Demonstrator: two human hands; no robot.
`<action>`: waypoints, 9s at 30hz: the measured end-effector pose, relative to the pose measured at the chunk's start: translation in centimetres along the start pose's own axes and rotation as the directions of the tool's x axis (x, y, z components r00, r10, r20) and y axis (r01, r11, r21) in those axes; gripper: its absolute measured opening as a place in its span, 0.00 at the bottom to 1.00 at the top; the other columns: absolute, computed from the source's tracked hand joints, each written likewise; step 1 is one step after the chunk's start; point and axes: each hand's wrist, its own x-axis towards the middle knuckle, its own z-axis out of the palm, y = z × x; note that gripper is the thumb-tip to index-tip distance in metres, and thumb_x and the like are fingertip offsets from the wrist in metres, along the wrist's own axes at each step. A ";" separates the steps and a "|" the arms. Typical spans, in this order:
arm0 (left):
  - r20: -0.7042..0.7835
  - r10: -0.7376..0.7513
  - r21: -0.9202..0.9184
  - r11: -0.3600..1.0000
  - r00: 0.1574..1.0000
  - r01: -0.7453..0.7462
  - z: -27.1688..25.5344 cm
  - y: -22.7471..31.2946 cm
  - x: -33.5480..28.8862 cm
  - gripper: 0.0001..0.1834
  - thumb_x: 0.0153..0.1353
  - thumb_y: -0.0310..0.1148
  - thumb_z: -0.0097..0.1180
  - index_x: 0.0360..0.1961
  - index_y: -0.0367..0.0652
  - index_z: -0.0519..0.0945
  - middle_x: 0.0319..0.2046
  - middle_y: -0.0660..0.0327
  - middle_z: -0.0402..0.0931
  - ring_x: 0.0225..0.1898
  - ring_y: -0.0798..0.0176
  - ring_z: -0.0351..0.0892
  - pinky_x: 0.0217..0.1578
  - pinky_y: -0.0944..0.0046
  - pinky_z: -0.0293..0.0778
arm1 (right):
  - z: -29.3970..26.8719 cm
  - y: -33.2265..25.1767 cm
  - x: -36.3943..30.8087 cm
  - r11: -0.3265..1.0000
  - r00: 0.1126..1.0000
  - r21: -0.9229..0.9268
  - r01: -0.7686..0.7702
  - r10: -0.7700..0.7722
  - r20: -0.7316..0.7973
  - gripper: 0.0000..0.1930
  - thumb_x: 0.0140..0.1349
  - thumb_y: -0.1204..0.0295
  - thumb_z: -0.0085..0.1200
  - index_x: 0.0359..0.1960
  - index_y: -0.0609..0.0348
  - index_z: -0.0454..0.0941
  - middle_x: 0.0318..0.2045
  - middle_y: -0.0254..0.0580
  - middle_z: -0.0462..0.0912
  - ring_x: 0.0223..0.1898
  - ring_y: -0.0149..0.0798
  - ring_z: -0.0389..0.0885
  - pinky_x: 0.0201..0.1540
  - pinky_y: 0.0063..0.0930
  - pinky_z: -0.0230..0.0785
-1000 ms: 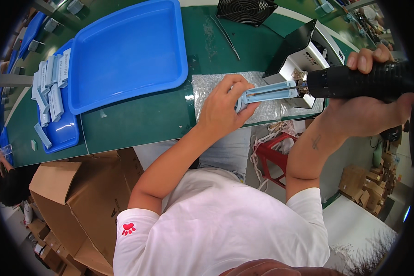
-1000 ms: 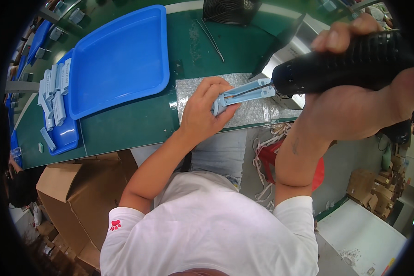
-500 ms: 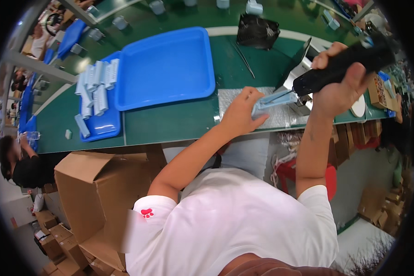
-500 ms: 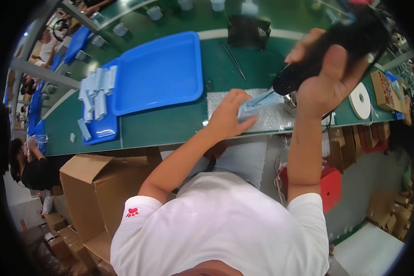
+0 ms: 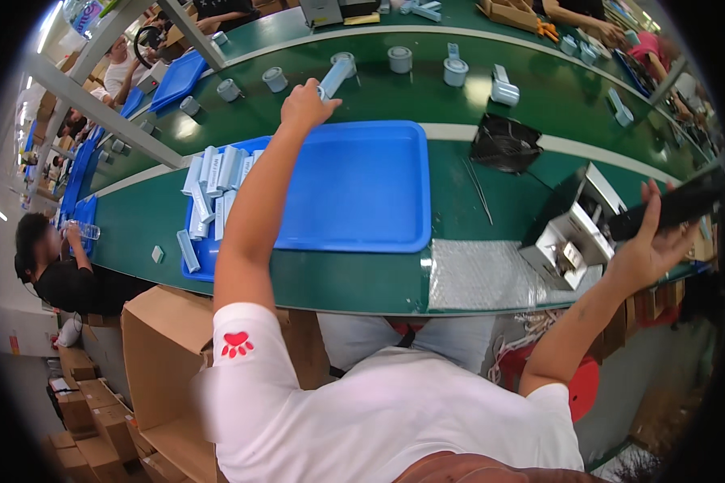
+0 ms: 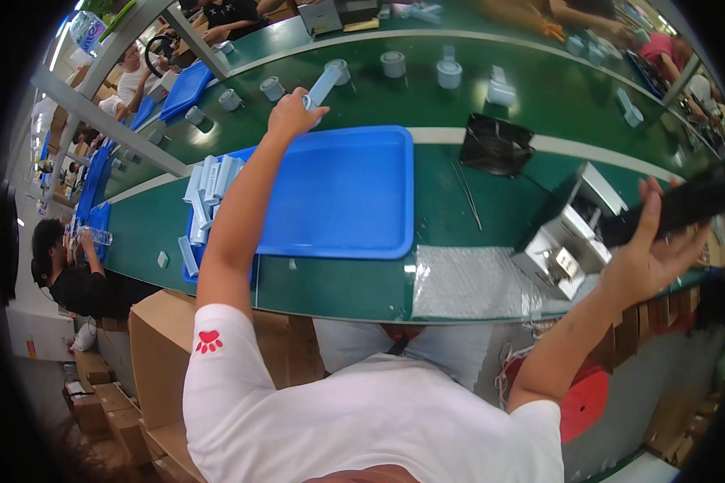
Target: The person inserts a cylindrical component into a light blue plastic housing and secures it using a handheld electric screwdriver. They repeat this process for multiple units, placing the finished assemblies into a blue tray on the table.
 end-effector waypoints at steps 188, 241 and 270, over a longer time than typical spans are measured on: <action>-0.194 0.330 -0.874 0.371 0.924 -0.315 8.3 24.3 -33.3 0.17 0.56 0.27 0.71 0.45 0.38 0.81 0.47 0.52 0.79 0.49 0.49 0.81 0.49 0.57 0.76 | -0.4 -2.7 -0.5 0.817 0.917 0.476 -0.324 0.147 0.371 0.42 0.67 0.28 0.40 0.53 0.61 0.69 0.31 0.47 0.77 0.25 0.39 0.77 0.28 0.34 0.71; -0.147 0.342 -0.870 0.401 0.928 -0.286 8.9 24.7 -33.2 0.18 0.56 0.24 0.69 0.47 0.37 0.78 0.46 0.50 0.78 0.47 0.46 0.79 0.49 0.55 0.75 | -0.8 -1.2 2.0 0.965 0.988 0.251 0.079 -0.108 0.107 0.18 0.78 0.55 0.50 0.50 0.60 0.73 0.26 0.40 0.80 0.18 0.28 0.77 0.20 0.20 0.70; -0.275 0.312 -0.862 0.338 0.910 -0.376 9.0 24.4 -33.4 0.18 0.53 0.27 0.73 0.44 0.37 0.80 0.43 0.51 0.78 0.44 0.47 0.80 0.44 0.54 0.77 | -3.2 0.6 0.8 0.781 0.871 0.453 -0.430 0.227 0.436 0.47 0.61 0.21 0.39 0.58 0.55 0.70 0.38 0.51 0.76 0.30 0.39 0.74 0.32 0.33 0.68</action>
